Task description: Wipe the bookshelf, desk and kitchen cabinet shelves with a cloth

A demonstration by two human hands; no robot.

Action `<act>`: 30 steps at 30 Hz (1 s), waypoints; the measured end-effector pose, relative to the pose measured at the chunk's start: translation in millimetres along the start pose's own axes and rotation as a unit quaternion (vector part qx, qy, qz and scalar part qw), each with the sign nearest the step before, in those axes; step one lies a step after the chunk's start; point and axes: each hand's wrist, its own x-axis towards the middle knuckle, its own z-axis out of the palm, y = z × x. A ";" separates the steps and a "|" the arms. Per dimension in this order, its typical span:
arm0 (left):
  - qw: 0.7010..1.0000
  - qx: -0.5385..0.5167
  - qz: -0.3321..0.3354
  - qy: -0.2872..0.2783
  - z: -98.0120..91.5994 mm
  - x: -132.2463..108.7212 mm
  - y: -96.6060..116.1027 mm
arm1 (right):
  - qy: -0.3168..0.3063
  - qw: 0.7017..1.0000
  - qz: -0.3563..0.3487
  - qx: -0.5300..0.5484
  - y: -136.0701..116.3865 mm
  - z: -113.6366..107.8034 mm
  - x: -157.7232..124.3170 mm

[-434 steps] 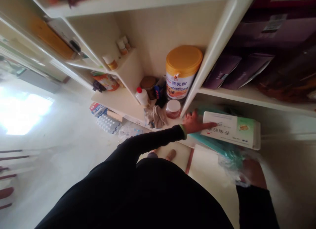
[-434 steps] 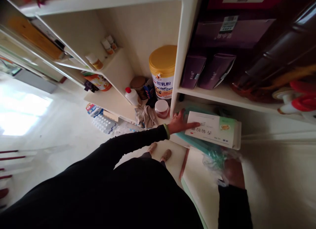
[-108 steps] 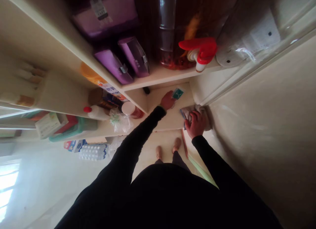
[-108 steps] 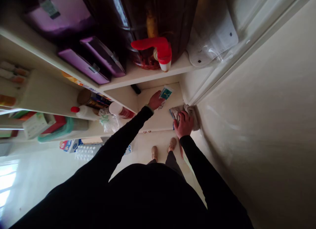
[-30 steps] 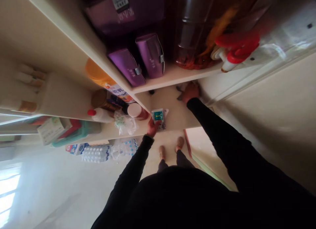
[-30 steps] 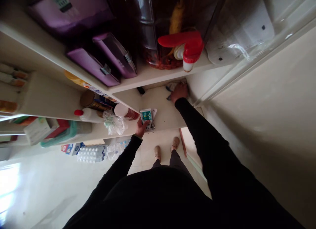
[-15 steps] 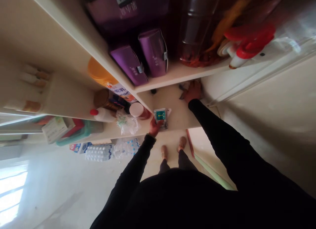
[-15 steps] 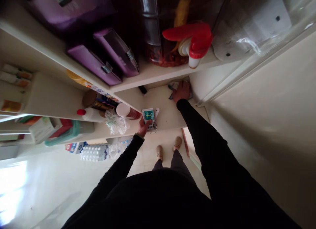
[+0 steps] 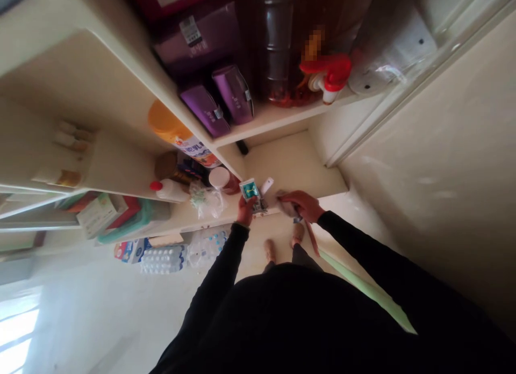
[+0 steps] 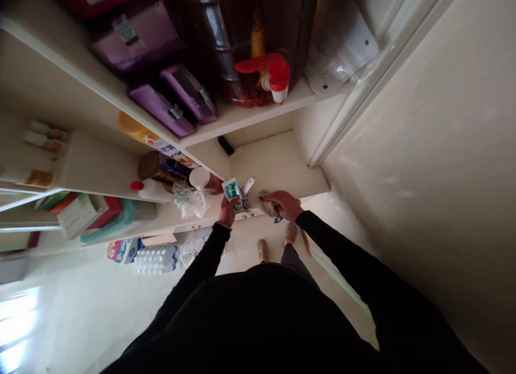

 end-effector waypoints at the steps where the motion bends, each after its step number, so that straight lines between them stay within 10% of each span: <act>1: 1.000 -0.010 -0.012 0.004 -1.1 0.2 0.2 | 0.031 0.999 0.038 -0.010 7.9 -13.2 -0.3; 7: 0.999 -0.005 -0.050 0.009 -3.0 5.3 7.0 | 0.074 0.961 0.207 -0.169 15.6 -42.7 51.6; 14: 0.998 -0.023 -0.055 -0.004 -0.6 5.2 12.4 | -0.048 0.998 0.020 -0.020 -58.0 34.8 -19.5; 18: 0.999 -0.018 -0.044 -0.022 -1.3 6.6 11.7 | 0.036 0.992 0.097 -0.066 -35.8 -1.0 -43.2; 23: 0.998 -0.008 -0.056 -0.017 -3.8 8.2 10.6 | 0.040 0.952 0.217 -0.214 11.8 -60.3 26.1; 26: 0.998 0.004 -0.062 -0.012 -4.5 8.5 11.0 | 0.027 0.950 0.227 -0.213 23.0 -60.5 37.6; 30: 0.998 -0.003 -0.067 -0.011 -4.1 8.2 10.7 | 0.059 0.944 0.241 -0.217 25.5 -48.2 -20.2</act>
